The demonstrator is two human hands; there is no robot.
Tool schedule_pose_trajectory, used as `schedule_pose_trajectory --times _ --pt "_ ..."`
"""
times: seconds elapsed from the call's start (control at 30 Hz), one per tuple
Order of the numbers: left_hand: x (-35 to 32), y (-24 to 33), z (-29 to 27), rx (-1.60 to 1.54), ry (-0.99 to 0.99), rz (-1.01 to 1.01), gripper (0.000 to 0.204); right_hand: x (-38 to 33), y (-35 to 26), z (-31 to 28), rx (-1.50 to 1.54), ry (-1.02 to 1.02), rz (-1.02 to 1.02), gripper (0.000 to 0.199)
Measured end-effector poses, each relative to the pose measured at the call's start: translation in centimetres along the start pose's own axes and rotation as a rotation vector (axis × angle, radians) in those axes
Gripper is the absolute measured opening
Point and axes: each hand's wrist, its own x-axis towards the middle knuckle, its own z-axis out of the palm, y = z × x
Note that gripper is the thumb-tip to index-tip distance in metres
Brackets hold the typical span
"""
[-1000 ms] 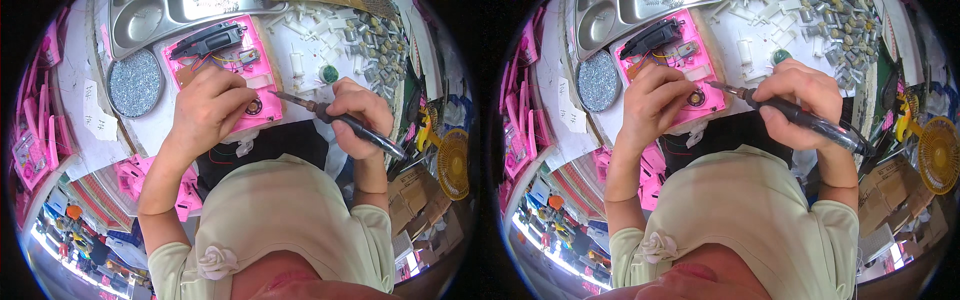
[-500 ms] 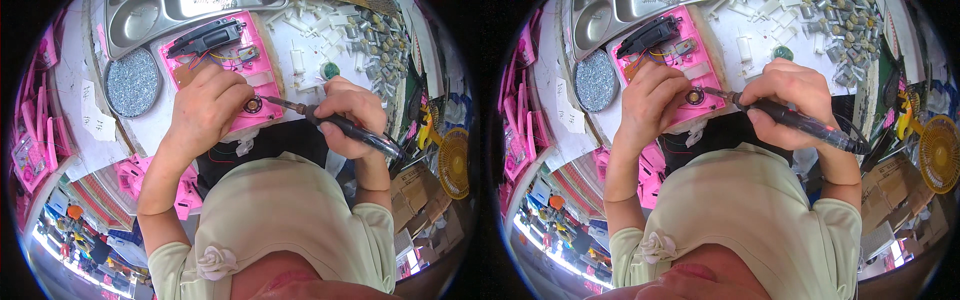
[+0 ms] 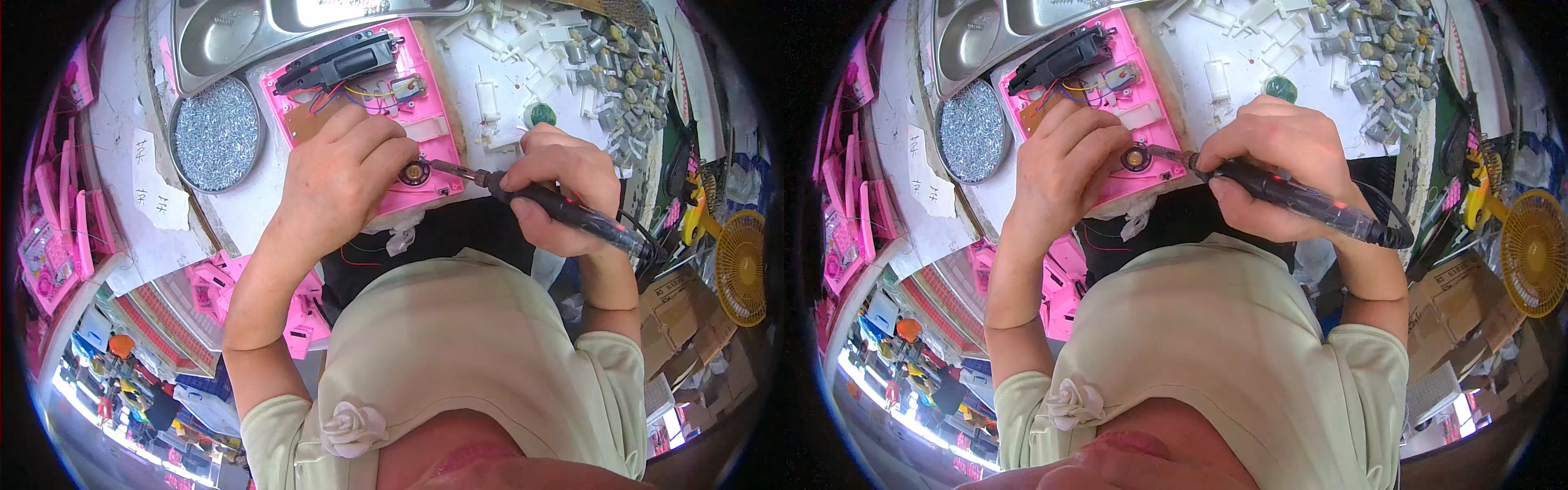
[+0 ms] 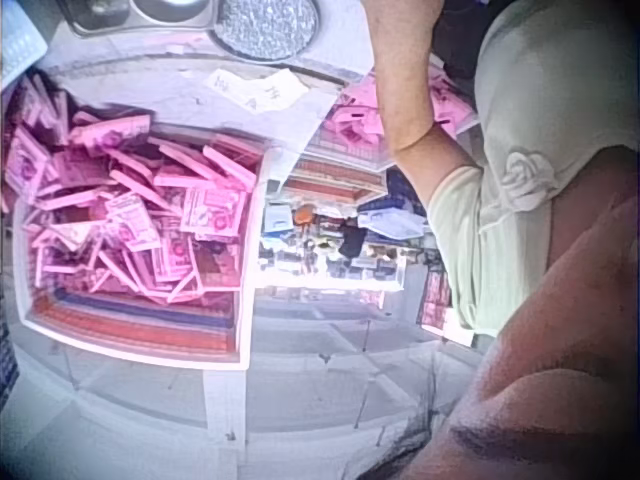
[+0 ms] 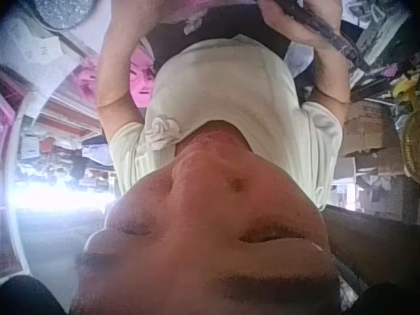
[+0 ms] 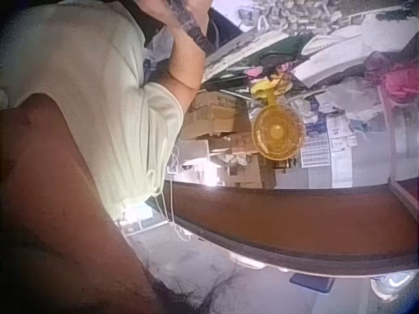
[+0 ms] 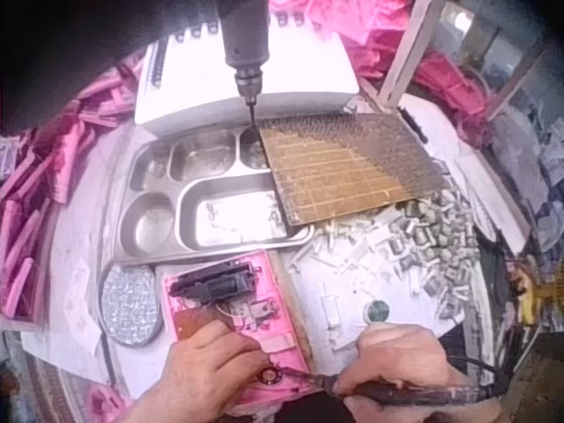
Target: Assembling electronic components and soldering wires inside a pink plastic toy casing.
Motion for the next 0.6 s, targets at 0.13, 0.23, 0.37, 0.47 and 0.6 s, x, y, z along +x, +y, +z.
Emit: schedule_pose_trajectory --times 0.13,0.23,0.37,0.47,0.6 --pt "0.1 0.3 -0.1 -0.017 -0.002 -0.011 0.025 0.3 -0.4 -0.1 -0.056 -0.026 -0.006 0.028" --pt "0.2 0.3 -0.1 -0.03 0.002 -0.007 0.028 0.2 -1.0 0.2 -0.066 0.004 0.065 0.027" --pt "-0.1 0.1 0.2 0.011 0.012 0.006 0.022 -0.1 -1.7 0.0 0.001 0.065 0.141 0.024" --pt "-0.3 0.0 0.1 0.011 0.013 0.01 0.023 -1.1 -2.1 -1.3 0.041 0.097 0.122 0.023" --pt "0.0 -0.3 -0.1 -0.019 0.01 0.032 0.025 -6.5 -2.3 -5.1 0.108 0.381 0.262 0.024"
